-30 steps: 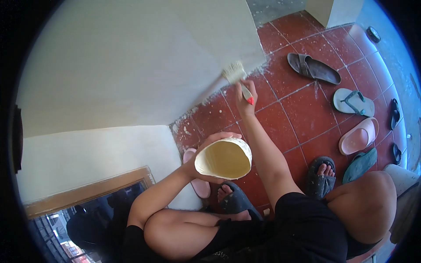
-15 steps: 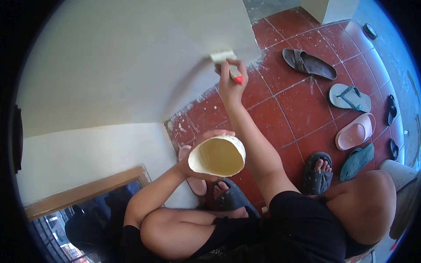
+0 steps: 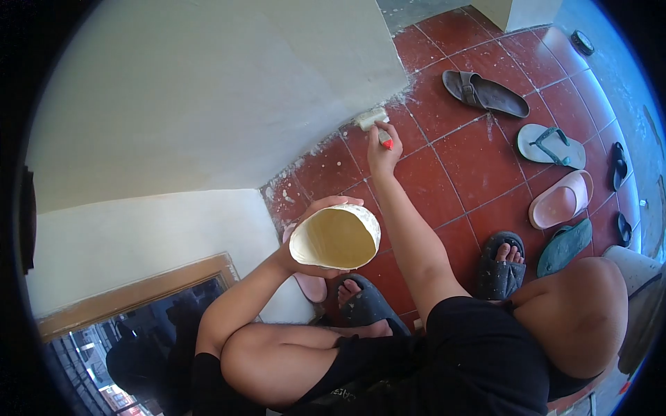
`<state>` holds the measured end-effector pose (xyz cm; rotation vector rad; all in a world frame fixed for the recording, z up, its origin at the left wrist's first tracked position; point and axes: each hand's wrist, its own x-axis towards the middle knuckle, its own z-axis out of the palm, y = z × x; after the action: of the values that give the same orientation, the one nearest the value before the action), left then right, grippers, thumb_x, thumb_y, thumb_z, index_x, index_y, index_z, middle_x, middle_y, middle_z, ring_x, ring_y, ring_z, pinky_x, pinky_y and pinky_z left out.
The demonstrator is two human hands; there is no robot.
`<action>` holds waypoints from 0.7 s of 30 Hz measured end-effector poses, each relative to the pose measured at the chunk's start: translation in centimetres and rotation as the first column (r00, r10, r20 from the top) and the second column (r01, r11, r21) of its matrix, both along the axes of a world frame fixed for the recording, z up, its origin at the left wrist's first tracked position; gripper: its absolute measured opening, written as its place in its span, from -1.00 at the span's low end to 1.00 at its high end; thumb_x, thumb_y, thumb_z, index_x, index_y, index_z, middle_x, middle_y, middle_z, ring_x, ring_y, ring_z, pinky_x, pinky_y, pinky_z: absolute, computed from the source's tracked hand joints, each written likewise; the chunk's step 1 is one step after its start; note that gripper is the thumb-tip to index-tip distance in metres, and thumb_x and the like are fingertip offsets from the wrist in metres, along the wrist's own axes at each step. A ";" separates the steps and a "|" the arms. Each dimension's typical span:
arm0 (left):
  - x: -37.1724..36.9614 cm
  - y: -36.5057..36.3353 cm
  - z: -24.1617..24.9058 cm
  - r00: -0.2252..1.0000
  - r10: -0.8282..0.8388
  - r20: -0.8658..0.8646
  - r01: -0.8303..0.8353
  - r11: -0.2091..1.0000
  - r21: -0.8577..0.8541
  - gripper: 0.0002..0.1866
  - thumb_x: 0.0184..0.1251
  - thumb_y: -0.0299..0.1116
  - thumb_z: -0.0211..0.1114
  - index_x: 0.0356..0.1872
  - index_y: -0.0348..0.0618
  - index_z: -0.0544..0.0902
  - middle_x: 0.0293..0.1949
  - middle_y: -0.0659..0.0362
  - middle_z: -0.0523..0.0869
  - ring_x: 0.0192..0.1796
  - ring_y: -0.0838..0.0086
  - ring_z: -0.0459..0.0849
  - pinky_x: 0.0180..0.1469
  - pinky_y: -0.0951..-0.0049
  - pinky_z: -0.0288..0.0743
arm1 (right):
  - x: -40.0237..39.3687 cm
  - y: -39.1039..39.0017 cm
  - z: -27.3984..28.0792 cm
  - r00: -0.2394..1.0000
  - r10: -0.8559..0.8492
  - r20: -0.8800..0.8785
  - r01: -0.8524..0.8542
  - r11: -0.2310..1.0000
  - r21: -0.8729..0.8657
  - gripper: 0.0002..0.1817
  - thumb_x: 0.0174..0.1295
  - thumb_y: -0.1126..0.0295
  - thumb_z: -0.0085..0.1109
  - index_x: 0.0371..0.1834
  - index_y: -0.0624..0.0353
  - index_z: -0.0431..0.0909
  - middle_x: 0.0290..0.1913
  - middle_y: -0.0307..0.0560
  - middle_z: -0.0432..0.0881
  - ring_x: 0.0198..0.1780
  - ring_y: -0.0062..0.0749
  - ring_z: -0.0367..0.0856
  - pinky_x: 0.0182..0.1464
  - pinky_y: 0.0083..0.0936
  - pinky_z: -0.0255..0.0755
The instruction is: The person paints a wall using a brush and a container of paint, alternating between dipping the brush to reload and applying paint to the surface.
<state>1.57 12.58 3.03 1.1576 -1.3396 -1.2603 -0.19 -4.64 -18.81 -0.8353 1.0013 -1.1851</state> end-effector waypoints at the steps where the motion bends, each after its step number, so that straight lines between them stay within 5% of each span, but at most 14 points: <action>1: 0.0 0.1 0.1 1.000 0.003 0.029 -0.002 1.000 -0.003 0.03 -0.22 -0.47 0.58 0.37 -0.15 0.17 0.29 0.07 0.40 0.31 0.36 0.41 0.32 0.34 0.31 | 0.1 -0.2 0.3 0.998 -0.026 -0.064 0.027 1.000 0.002 -0.82 0.23 0.44 0.19 -0.16 0.29 0.59 -0.37 -0.08 0.67 -0.40 -0.54 0.65 -0.32 -0.61 0.50; 8: -0.1 0.3 0.3 0.999 0.025 0.048 -0.025 1.000 -0.005 0.03 -0.22 -0.44 0.59 0.37 -0.17 0.17 0.30 0.06 0.39 0.31 0.34 0.40 0.32 0.34 0.31 | 1.1 -1.6 0.3 0.918 -0.066 -0.390 0.061 0.998 -0.026 -0.79 0.17 0.33 0.23 -0.20 0.18 0.68 -0.46 -0.03 0.65 -0.39 -0.53 0.64 -0.30 -0.55 0.47; 12: -0.3 0.3 0.5 0.997 0.027 0.072 -0.026 1.000 -0.015 0.03 -0.22 -0.43 0.59 0.37 -0.18 0.17 0.30 0.04 0.39 0.32 0.33 0.40 0.33 0.33 0.29 | 2.6 -2.5 -0.1 0.935 -0.012 -0.354 -0.018 0.997 -0.080 -0.80 0.21 0.50 0.16 -0.12 0.28 0.63 -0.31 -0.10 0.67 -0.38 -0.52 0.65 -0.29 -0.66 0.51; 14: -0.2 0.4 0.4 0.999 0.002 0.035 -0.002 1.000 -0.002 0.03 -0.23 -0.42 0.60 0.37 -0.19 0.18 0.30 0.03 0.38 0.32 0.32 0.40 0.34 0.33 0.29 | 2.4 -2.8 0.6 0.987 -0.037 0.156 0.032 0.999 0.036 -0.80 0.21 0.52 0.16 -0.13 0.35 0.61 -0.29 -0.06 0.66 -0.34 -0.50 0.65 -0.26 -0.66 0.52; 16: 0.0 0.3 0.4 0.998 0.003 0.062 -0.002 1.000 -0.017 0.03 -0.23 -0.42 0.60 0.36 -0.19 0.18 0.30 0.03 0.38 0.32 0.32 0.39 0.34 0.33 0.29 | 0.9 -1.8 1.3 0.974 -0.026 0.223 0.025 1.000 0.010 -0.80 0.21 0.54 0.15 -0.14 0.40 0.58 -0.28 -0.06 0.66 -0.32 -0.50 0.64 -0.25 -0.67 0.53; 21: 0.3 0.2 0.4 0.996 0.012 0.086 -0.007 0.999 -0.048 0.02 -0.22 -0.44 0.59 0.36 -0.19 0.19 0.30 0.03 0.38 0.32 0.32 0.39 0.34 0.33 0.28 | 1.3 -1.9 -0.8 0.981 0.016 -0.192 -0.027 0.998 -0.056 -0.80 0.20 0.47 0.18 -0.15 0.31 0.62 -0.33 -0.06 0.68 -0.33 -0.54 0.65 -0.25 -0.64 0.49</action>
<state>1.83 12.79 3.41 1.1951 -1.4189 -1.1765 1.09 -6.56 -19.57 -1.0190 1.1147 -1.1355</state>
